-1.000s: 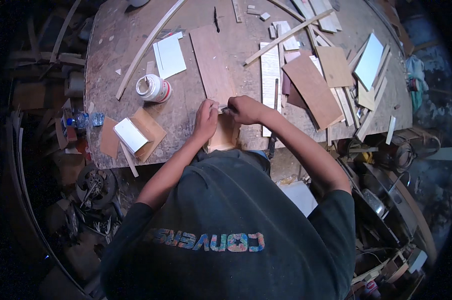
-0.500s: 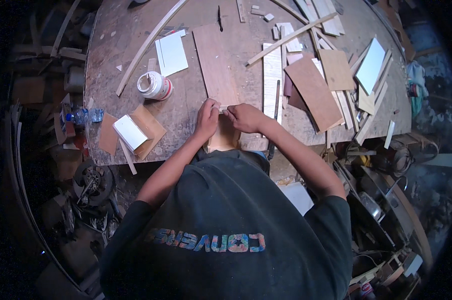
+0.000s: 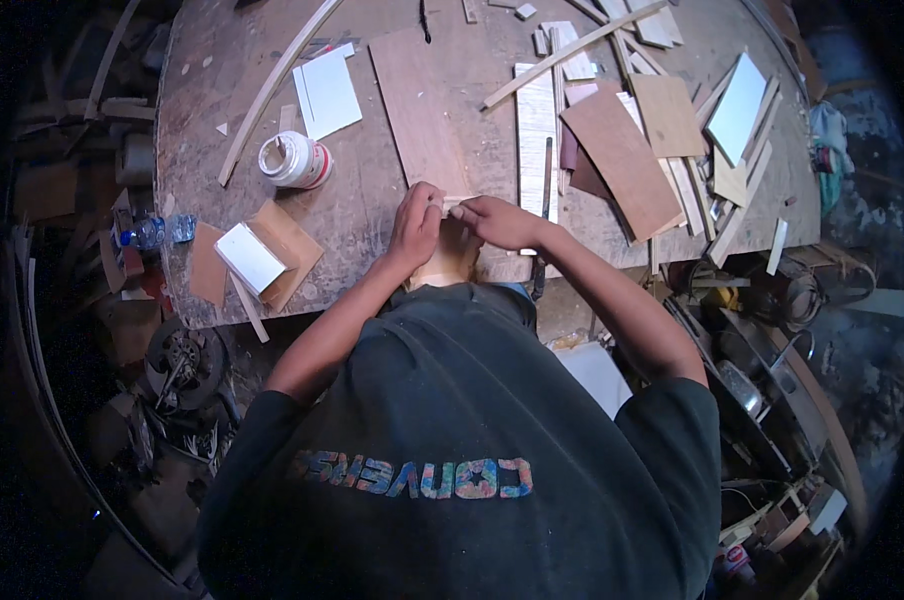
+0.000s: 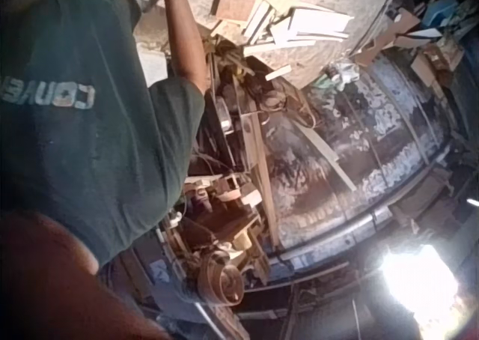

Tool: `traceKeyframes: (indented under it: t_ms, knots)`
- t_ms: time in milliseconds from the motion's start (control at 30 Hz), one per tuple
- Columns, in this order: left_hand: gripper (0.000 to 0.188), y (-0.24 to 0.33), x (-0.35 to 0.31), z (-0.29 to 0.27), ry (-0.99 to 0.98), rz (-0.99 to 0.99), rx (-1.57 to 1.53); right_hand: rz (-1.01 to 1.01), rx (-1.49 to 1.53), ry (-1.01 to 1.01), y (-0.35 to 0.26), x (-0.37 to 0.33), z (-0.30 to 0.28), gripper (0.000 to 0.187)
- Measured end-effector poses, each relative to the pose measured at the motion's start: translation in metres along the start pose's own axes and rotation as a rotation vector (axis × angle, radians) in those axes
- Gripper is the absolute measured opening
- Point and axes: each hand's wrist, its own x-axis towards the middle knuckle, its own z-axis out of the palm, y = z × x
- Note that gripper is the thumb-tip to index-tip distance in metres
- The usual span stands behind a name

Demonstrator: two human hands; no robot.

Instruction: The person assembles a small wooden box on a cluttered workbench. They use a hammer to drive nails into the wooden frame, securing the pieces together. The person repeatedly adjusts the box and hammers nails into different sides to complete the assembly.

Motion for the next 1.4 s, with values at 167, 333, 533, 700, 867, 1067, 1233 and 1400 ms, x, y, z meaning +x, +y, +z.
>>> traceKeyframes:
  t_ms: [167, 333, 533, 700, 867, 1067, 1233, 1400]
  knots:
    - [0.01, 0.012, -0.001, -0.004, -0.032, 0.04, -0.029, 0.162, 0.199, -0.184, 0.013, -0.005, -0.018, 0.049]
    - [0.013, 0.015, -0.001, 0.0, -0.047, 0.027, -0.057, 0.055, -0.327, 0.193, -0.019, -0.014, -0.013, 0.039]
    - [0.012, 0.011, 0.001, -0.004, -0.003, -0.021, -0.042, -0.263, -0.167, 0.435, -0.007, -0.01, 0.022, 0.02]
    - [0.012, -0.002, 0.003, -0.002, 0.015, -0.043, -0.016, -0.393, -0.523, 0.524, -0.01, -0.001, 0.023, 0.019]
    - [0.012, -0.002, 0.002, -0.001, -0.011, -0.068, -0.033, -0.301, -0.365, 0.538, 0.004, 0.005, 0.032, 0.02]
    - [0.012, -0.008, 0.007, 0.0, -0.033, -0.161, -0.125, -0.221, 0.083, 0.445, 0.033, 0.024, 0.02, 0.032]
    - [0.016, -0.038, 0.012, -0.009, -0.086, -0.228, -0.218, -0.001, 0.128, 0.622, 0.085, 0.041, -0.018, 0.038]
    - [0.027, -0.042, 0.006, -0.023, -0.147, -0.179, -0.089, 0.336, 0.0, 0.673, 0.095, 0.043, 0.0, 0.042]
